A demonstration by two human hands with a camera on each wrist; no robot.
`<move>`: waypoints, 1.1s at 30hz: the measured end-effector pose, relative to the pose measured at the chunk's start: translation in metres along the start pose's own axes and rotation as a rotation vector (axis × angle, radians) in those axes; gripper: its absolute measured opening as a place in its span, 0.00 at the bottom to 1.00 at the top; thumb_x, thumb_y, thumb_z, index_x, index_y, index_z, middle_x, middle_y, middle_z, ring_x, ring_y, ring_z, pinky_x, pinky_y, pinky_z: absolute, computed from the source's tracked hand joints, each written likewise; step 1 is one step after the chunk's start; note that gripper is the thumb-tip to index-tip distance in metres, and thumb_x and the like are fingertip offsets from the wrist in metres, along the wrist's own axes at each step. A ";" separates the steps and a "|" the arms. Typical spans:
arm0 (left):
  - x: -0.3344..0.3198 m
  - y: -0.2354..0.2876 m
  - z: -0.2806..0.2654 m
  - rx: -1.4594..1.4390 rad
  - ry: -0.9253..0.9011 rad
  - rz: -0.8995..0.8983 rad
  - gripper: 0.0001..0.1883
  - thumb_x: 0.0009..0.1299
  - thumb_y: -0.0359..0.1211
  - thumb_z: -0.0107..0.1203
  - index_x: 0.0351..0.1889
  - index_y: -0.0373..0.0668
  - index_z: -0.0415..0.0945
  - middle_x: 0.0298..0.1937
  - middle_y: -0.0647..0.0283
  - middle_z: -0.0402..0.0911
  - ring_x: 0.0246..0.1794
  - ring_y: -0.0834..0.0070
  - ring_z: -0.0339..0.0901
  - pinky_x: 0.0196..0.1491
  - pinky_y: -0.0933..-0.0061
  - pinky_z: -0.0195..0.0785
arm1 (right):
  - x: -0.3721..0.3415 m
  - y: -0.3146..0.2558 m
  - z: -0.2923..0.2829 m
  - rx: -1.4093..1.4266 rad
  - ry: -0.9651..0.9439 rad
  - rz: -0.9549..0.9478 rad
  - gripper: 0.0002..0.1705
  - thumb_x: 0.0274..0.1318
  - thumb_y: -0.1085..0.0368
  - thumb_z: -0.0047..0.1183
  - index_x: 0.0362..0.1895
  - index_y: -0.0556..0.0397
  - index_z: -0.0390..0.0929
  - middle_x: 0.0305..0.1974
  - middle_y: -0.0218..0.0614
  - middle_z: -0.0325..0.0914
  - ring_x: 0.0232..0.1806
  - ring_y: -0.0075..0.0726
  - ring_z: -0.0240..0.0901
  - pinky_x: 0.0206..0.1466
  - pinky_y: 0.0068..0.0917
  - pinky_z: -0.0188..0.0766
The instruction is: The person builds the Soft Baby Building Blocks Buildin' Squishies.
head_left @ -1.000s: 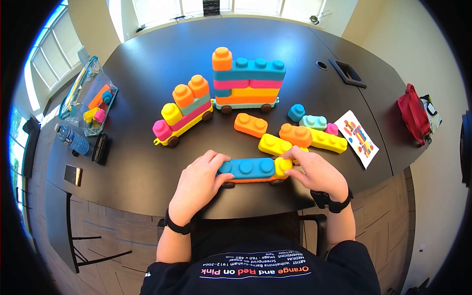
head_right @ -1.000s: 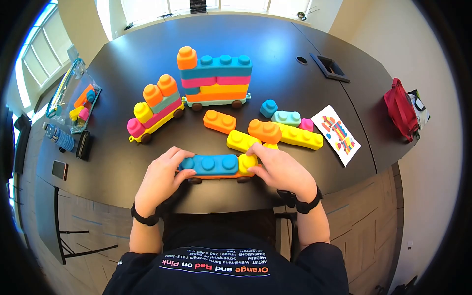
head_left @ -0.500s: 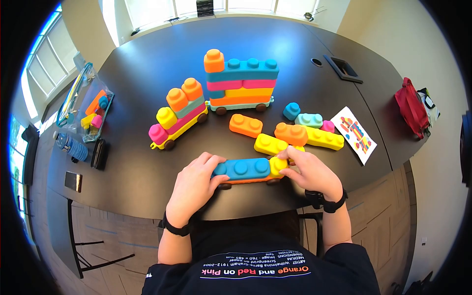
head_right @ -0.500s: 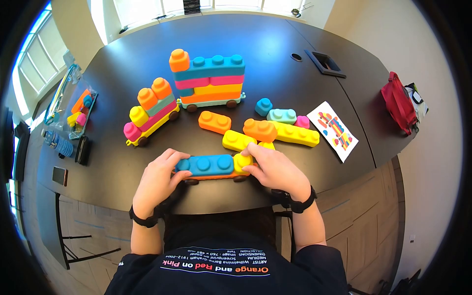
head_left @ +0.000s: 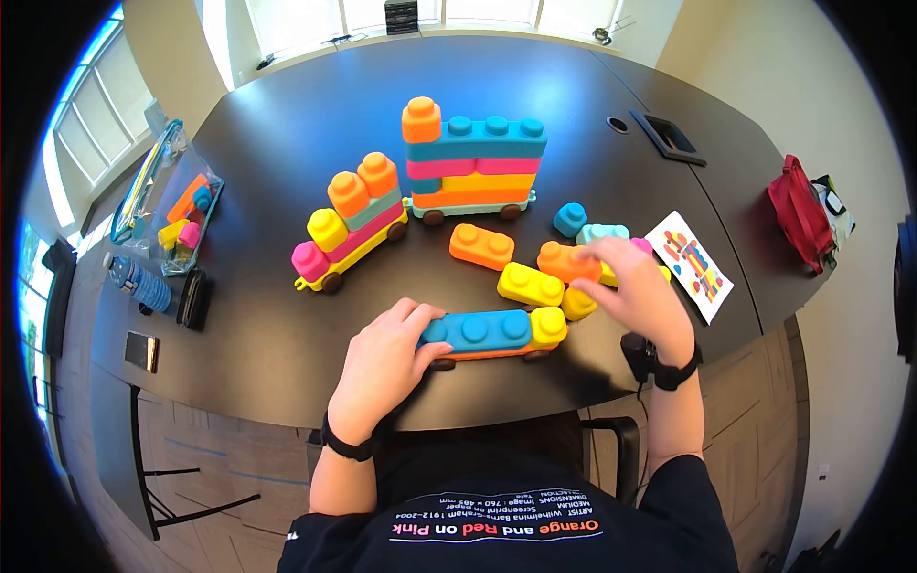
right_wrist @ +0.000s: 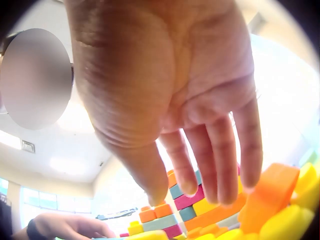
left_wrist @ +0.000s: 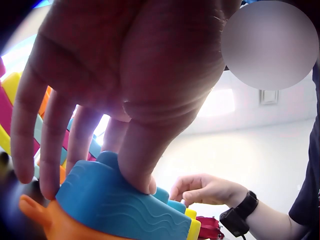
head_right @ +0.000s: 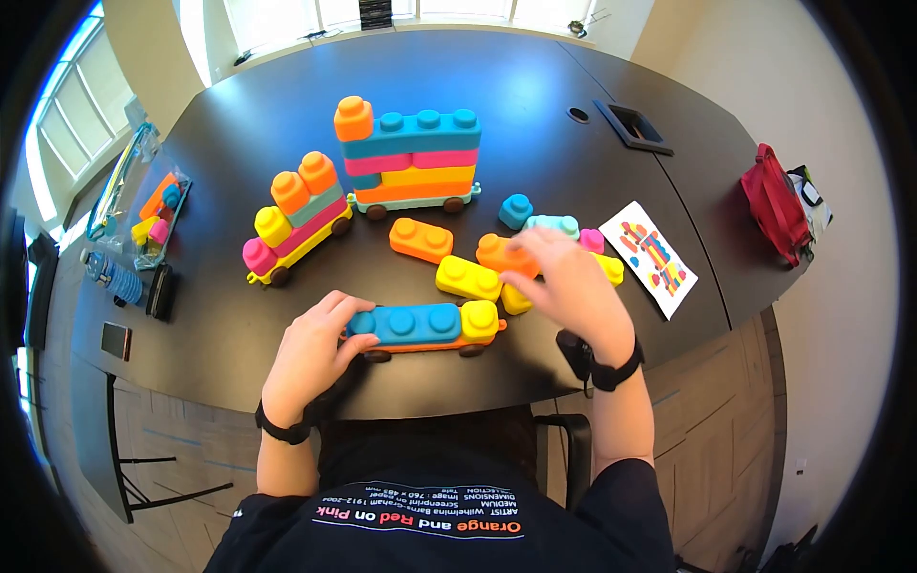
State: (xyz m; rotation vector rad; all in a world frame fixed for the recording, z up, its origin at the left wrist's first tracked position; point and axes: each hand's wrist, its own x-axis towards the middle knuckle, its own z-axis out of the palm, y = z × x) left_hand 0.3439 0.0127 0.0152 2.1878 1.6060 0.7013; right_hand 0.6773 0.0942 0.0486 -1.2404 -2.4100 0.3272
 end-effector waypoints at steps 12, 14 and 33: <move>-0.001 -0.015 -0.007 -0.200 0.040 0.051 0.26 0.62 0.37 0.77 0.55 0.40 0.80 0.50 0.56 0.84 0.47 0.57 0.86 0.52 0.59 0.81 | 0.013 0.012 0.005 -0.047 0.136 0.069 0.27 0.58 0.60 0.71 0.60 0.55 0.80 0.53 0.45 0.85 0.55 0.57 0.82 0.59 0.43 0.78; -0.002 -0.019 -0.011 -0.159 -0.021 0.019 0.28 0.59 0.36 0.79 0.56 0.39 0.80 0.51 0.55 0.85 0.49 0.57 0.86 0.54 0.60 0.82 | 0.015 -0.009 0.005 0.233 0.193 -0.038 0.28 0.59 0.62 0.71 0.62 0.54 0.80 0.56 0.46 0.85 0.57 0.56 0.82 0.62 0.41 0.77; -0.001 -0.025 -0.006 -0.111 -0.035 0.001 0.26 0.60 0.39 0.77 0.52 0.38 0.79 0.45 0.55 0.85 0.48 0.52 0.84 0.49 0.55 0.78 | 0.018 -0.076 0.069 0.386 0.026 -0.289 0.29 0.55 0.68 0.72 0.62 0.51 0.81 0.55 0.43 0.85 0.53 0.52 0.84 0.56 0.40 0.81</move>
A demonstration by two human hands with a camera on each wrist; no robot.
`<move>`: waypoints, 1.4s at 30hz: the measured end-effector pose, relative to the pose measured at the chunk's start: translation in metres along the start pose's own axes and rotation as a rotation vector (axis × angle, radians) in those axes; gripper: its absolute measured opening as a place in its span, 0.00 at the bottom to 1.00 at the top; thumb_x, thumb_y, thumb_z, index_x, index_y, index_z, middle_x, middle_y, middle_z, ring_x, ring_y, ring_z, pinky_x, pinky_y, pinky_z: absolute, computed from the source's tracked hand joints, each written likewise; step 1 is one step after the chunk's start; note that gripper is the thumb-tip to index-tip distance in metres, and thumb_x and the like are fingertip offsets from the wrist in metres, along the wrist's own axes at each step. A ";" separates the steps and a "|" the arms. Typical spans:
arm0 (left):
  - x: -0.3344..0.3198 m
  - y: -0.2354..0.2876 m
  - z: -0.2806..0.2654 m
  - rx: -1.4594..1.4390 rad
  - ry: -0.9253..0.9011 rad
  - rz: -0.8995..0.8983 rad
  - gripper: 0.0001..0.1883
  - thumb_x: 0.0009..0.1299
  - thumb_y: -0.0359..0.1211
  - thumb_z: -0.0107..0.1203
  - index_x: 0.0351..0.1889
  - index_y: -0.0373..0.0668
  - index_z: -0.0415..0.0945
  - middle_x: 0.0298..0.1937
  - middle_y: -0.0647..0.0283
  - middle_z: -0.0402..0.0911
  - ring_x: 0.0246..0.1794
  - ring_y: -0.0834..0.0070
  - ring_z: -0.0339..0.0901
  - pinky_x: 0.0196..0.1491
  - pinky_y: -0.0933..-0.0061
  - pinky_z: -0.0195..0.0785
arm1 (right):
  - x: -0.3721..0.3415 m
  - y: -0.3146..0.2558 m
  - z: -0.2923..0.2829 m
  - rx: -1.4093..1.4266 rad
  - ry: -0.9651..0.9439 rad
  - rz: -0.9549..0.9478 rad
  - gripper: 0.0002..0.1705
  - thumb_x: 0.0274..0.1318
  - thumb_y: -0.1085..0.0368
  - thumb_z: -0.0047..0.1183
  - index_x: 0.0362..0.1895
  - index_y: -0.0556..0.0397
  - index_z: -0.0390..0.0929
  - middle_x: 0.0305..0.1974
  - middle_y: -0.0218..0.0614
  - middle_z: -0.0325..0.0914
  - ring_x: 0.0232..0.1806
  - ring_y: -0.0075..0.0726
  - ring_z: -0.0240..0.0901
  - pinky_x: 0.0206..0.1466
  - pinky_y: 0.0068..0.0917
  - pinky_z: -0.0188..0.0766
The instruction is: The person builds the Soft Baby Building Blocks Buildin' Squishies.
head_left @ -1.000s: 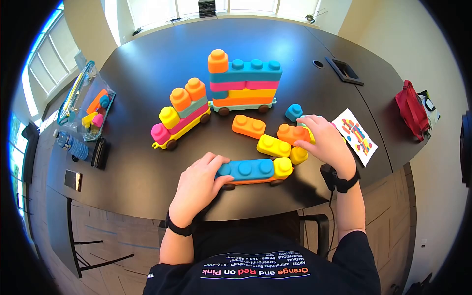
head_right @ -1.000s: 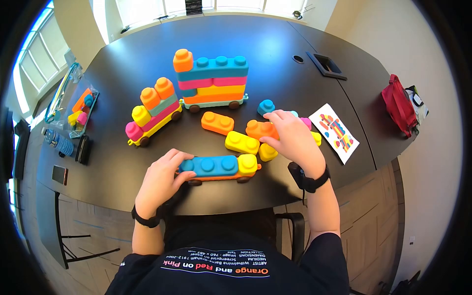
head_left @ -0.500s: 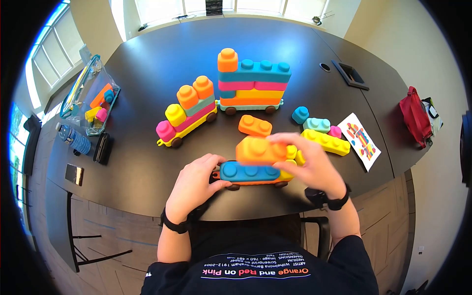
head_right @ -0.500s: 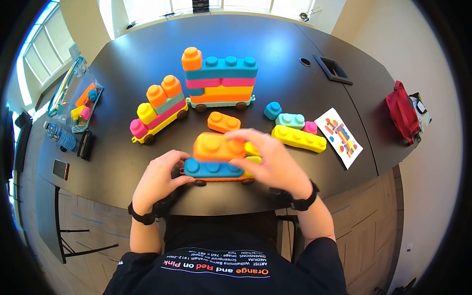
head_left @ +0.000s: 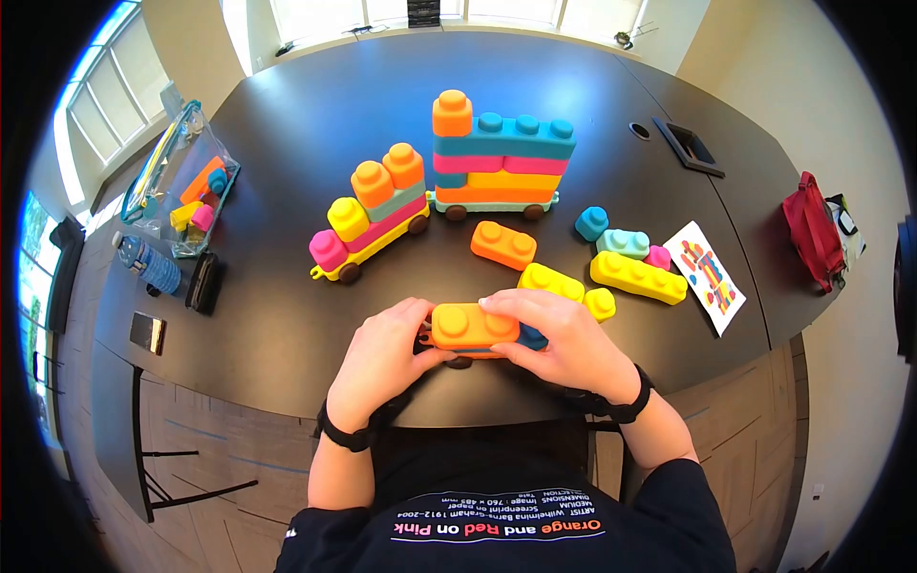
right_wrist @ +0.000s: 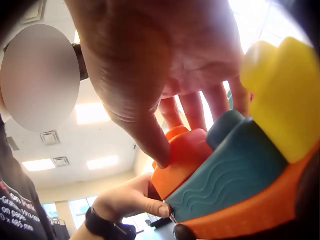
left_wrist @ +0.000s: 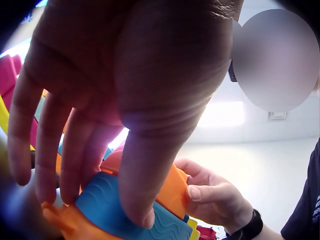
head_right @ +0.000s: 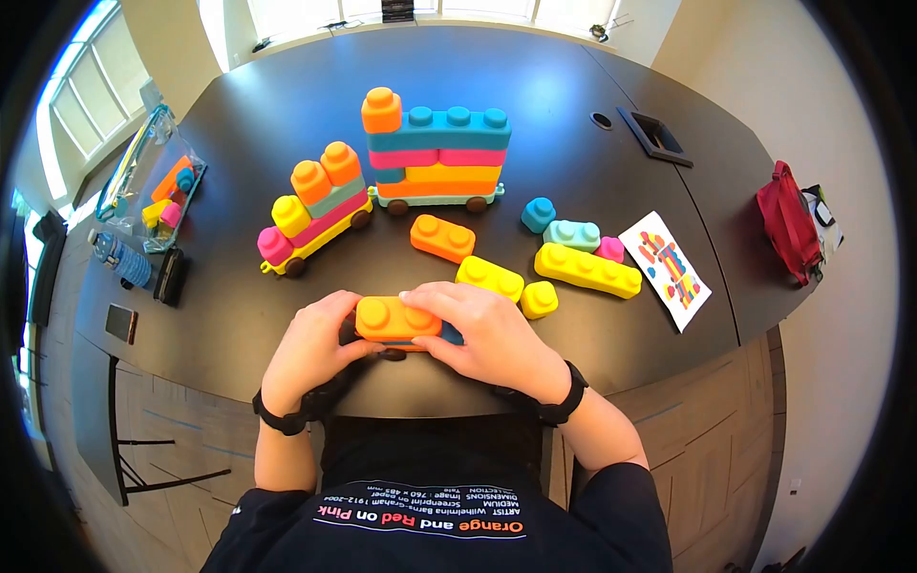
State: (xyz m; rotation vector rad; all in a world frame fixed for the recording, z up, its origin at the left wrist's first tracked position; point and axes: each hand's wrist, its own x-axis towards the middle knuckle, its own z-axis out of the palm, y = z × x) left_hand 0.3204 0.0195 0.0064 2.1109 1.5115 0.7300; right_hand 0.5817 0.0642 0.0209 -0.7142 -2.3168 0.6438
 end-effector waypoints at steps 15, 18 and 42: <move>0.008 0.018 -0.006 -0.098 0.021 0.054 0.27 0.64 0.40 0.78 0.56 0.40 0.80 0.50 0.57 0.86 0.49 0.58 0.86 0.50 0.64 0.82 | 0.022 0.001 -0.044 -0.246 -0.290 -0.064 0.27 0.63 0.54 0.68 0.63 0.49 0.84 0.57 0.41 0.87 0.56 0.50 0.83 0.58 0.42 0.81; 0.009 0.017 -0.005 -0.100 0.060 0.060 0.25 0.65 0.47 0.75 0.51 0.43 0.79 0.44 0.59 0.85 0.42 0.55 0.85 0.45 0.59 0.80 | 0.053 0.010 -0.055 -0.526 -0.320 0.073 0.21 0.62 0.50 0.67 0.48 0.54 0.86 0.46 0.42 0.87 0.50 0.52 0.84 0.51 0.46 0.81; 0.006 0.013 -0.011 -0.124 0.006 0.015 0.26 0.65 0.39 0.77 0.56 0.40 0.79 0.48 0.58 0.85 0.46 0.60 0.85 0.47 0.66 0.82 | 0.005 0.020 -0.086 -0.051 0.061 0.260 0.14 0.62 0.63 0.65 0.46 0.56 0.77 0.43 0.42 0.84 0.44 0.43 0.84 0.49 0.34 0.80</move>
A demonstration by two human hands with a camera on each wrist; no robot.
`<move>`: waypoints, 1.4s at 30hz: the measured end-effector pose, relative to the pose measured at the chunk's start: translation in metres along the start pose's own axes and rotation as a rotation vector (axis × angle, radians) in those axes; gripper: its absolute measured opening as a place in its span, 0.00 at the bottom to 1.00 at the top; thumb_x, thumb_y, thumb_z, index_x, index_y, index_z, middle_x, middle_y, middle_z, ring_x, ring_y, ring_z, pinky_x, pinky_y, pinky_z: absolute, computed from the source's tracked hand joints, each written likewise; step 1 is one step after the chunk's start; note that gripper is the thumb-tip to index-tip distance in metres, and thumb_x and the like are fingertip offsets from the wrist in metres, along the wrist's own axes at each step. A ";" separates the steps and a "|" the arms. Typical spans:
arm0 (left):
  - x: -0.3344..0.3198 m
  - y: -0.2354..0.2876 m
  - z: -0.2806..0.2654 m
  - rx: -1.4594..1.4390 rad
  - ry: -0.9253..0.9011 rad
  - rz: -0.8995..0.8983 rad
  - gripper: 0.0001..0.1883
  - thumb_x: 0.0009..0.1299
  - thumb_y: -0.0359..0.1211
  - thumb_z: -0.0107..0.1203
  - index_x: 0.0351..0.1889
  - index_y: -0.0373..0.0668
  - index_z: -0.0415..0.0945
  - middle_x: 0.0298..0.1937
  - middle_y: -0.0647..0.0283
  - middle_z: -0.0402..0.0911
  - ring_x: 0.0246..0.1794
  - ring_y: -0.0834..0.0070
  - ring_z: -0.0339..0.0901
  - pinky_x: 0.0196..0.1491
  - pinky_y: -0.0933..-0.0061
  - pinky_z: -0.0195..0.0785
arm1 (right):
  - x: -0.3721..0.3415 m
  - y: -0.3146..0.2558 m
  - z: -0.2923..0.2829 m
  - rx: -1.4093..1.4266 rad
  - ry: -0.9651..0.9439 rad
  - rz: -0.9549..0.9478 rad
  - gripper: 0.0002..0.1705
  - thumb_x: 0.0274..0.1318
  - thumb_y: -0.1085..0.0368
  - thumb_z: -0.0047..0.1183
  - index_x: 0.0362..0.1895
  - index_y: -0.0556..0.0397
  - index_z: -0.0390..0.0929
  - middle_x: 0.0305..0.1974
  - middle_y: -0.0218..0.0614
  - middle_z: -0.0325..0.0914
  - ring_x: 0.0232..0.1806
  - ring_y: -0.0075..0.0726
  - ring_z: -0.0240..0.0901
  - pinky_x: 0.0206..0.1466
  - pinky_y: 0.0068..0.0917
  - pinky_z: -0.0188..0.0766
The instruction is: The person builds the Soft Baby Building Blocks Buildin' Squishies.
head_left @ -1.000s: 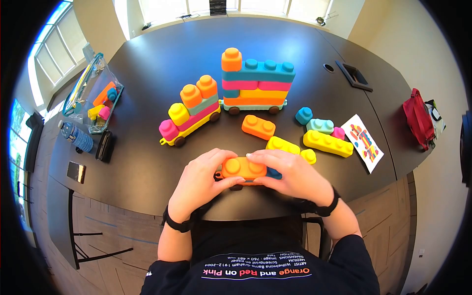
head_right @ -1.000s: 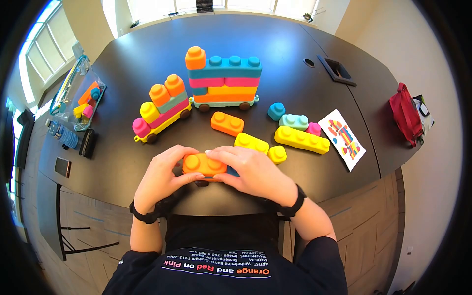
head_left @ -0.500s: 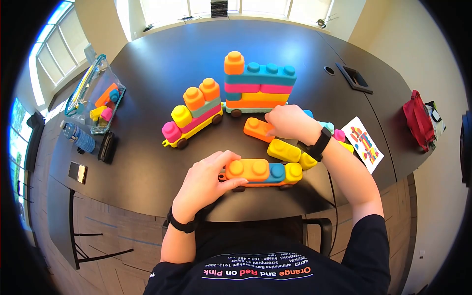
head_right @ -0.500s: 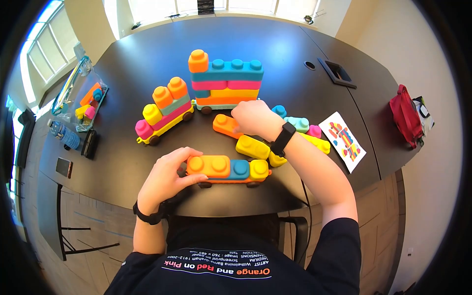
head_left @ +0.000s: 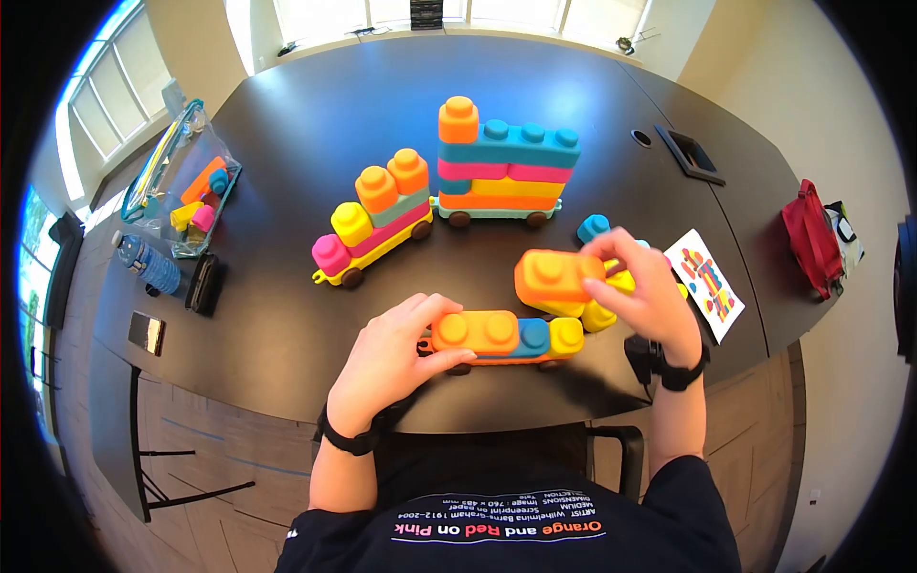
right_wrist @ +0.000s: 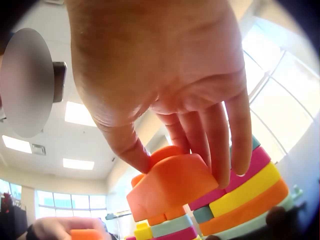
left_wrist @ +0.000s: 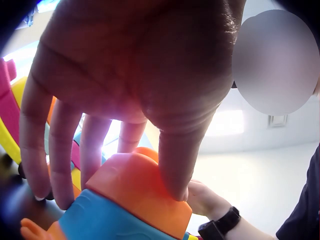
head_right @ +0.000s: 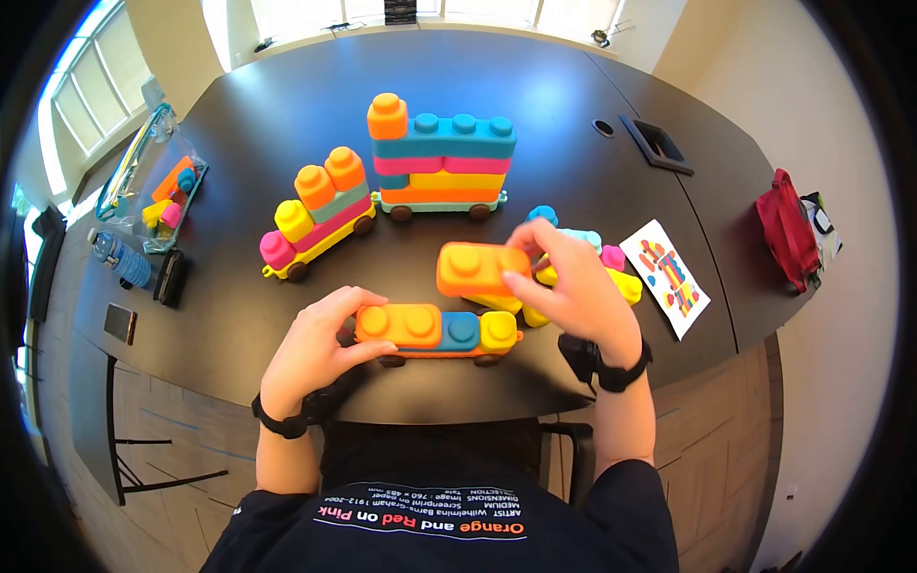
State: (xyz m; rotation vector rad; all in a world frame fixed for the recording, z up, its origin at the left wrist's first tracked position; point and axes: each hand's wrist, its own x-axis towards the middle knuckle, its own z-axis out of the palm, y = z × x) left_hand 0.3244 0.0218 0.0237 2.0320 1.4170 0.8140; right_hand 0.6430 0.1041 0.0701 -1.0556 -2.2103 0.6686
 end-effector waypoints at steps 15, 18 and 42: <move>-0.002 -0.001 0.001 0.020 0.020 0.005 0.27 0.64 0.39 0.77 0.57 0.39 0.79 0.48 0.56 0.84 0.47 0.59 0.84 0.48 0.66 0.79 | -0.049 0.012 0.031 0.078 -0.027 -0.039 0.22 0.62 0.63 0.70 0.58 0.57 0.81 0.52 0.46 0.86 0.51 0.52 0.85 0.58 0.37 0.79; -0.002 -0.002 0.004 -0.002 0.060 0.018 0.26 0.65 0.46 0.75 0.54 0.44 0.79 0.44 0.58 0.83 0.43 0.54 0.83 0.46 0.60 0.78 | -0.048 0.012 0.031 0.073 -0.029 -0.066 0.22 0.61 0.62 0.71 0.58 0.56 0.83 0.53 0.47 0.87 0.52 0.53 0.85 0.58 0.38 0.79; -0.002 0.003 0.004 0.019 0.031 -0.013 0.27 0.65 0.37 0.77 0.58 0.38 0.79 0.48 0.56 0.83 0.48 0.60 0.84 0.51 0.65 0.81 | -0.048 0.009 0.040 0.045 -0.061 -0.011 0.22 0.63 0.61 0.69 0.57 0.56 0.80 0.48 0.45 0.86 0.48 0.51 0.84 0.52 0.36 0.77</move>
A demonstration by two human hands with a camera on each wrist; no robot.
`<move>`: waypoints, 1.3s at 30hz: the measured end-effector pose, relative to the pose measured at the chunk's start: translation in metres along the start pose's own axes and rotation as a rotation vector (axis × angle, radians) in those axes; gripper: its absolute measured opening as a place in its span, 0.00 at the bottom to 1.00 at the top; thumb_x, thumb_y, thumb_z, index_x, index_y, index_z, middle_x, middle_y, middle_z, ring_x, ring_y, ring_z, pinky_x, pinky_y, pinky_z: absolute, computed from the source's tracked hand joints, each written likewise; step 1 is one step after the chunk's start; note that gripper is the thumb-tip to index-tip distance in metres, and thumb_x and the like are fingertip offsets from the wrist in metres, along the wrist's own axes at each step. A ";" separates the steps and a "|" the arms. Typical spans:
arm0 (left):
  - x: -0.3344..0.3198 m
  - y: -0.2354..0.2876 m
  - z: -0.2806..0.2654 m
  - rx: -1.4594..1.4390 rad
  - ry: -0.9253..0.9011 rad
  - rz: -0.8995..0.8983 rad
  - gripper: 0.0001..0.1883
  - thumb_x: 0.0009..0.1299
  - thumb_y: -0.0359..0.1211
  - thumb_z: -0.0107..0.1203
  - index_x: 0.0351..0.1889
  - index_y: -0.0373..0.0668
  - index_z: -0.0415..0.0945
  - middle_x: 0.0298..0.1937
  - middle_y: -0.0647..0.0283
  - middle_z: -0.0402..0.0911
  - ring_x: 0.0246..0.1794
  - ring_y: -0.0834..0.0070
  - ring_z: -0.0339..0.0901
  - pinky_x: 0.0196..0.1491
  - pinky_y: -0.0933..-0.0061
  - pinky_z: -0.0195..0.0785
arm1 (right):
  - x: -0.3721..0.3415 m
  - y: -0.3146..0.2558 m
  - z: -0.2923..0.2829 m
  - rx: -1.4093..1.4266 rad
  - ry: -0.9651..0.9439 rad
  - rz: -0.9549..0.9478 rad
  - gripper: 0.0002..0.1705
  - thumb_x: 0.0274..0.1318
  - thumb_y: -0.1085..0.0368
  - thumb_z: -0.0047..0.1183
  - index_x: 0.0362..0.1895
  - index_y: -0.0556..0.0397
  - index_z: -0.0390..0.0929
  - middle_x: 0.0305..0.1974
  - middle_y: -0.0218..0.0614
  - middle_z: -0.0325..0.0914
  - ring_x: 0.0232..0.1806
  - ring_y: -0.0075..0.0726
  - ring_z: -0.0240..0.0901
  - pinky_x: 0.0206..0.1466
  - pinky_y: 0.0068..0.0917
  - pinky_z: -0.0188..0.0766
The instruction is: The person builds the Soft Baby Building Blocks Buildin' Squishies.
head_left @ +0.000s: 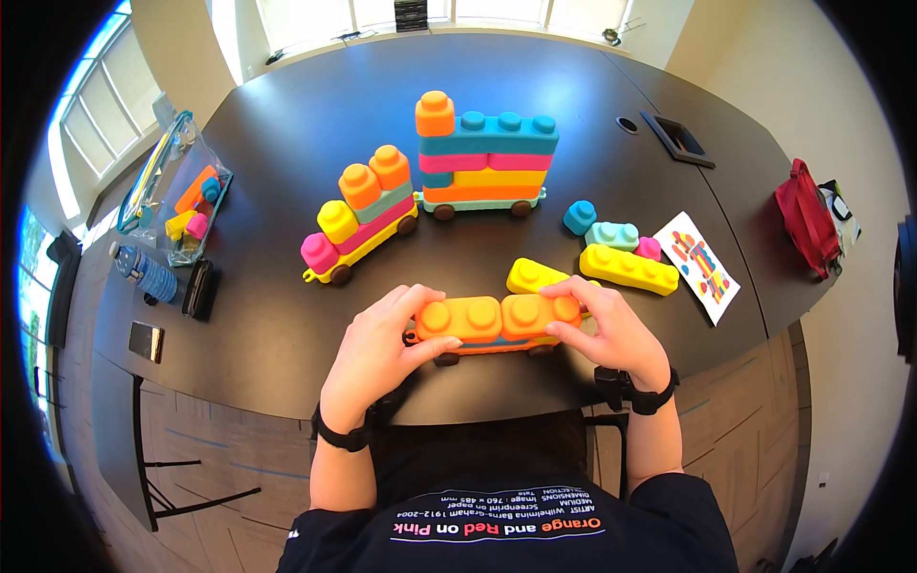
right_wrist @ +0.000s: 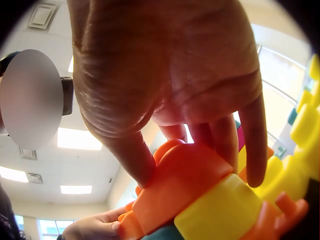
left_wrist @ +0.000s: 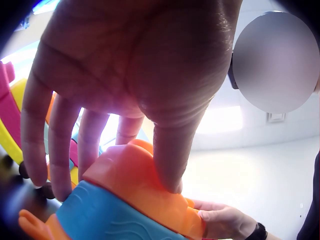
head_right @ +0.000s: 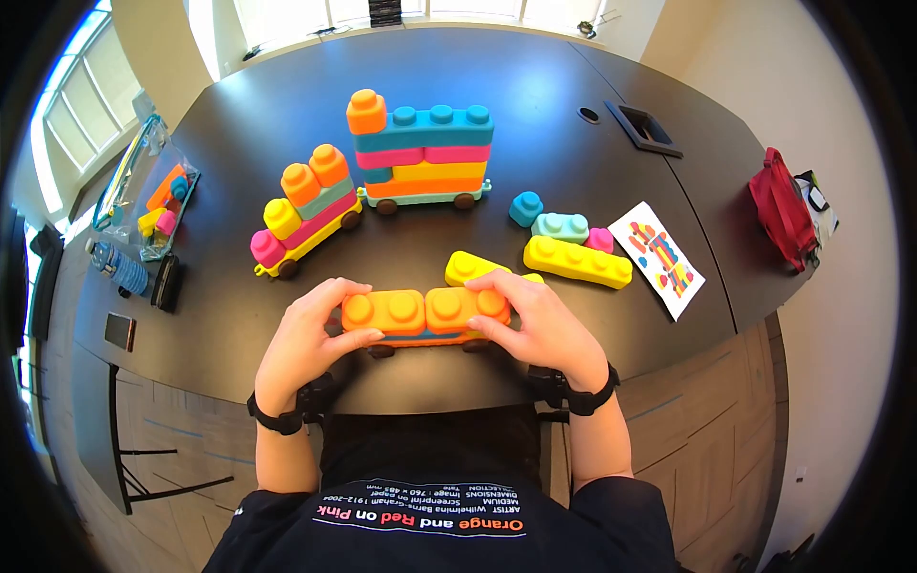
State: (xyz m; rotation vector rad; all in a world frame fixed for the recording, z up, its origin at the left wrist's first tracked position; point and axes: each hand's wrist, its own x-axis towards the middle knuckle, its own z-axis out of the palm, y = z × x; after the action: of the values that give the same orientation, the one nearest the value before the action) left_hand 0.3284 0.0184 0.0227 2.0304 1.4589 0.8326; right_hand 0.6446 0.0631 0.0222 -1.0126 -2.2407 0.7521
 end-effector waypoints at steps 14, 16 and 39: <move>-0.001 0.000 0.003 0.005 0.030 -0.009 0.27 0.64 0.35 0.76 0.59 0.40 0.79 0.49 0.57 0.84 0.50 0.60 0.85 0.52 0.64 0.82 | -0.001 0.004 0.005 0.096 0.028 0.017 0.23 0.63 0.60 0.70 0.57 0.56 0.80 0.48 0.46 0.86 0.47 0.53 0.83 0.53 0.37 0.77; -0.002 0.000 0.003 0.011 0.030 -0.015 0.27 0.64 0.35 0.76 0.59 0.40 0.79 0.49 0.57 0.84 0.50 0.60 0.85 0.52 0.64 0.82 | -0.002 0.005 0.006 0.111 0.027 0.028 0.23 0.63 0.60 0.70 0.57 0.56 0.80 0.49 0.46 0.86 0.48 0.53 0.83 0.53 0.37 0.76; -0.003 0.001 0.005 0.049 0.071 0.011 0.26 0.66 0.47 0.73 0.57 0.46 0.80 0.45 0.59 0.84 0.46 0.54 0.84 0.47 0.59 0.78 | 0.036 0.046 -0.022 -0.560 -0.162 0.056 0.19 0.57 0.57 0.73 0.46 0.54 0.84 0.40 0.42 0.85 0.43 0.53 0.83 0.47 0.43 0.79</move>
State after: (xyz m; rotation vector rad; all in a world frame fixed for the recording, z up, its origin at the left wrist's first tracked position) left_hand 0.3316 0.0152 0.0195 2.0650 1.5220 0.8901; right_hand 0.6615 0.1232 0.0154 -1.3087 -2.6456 0.2248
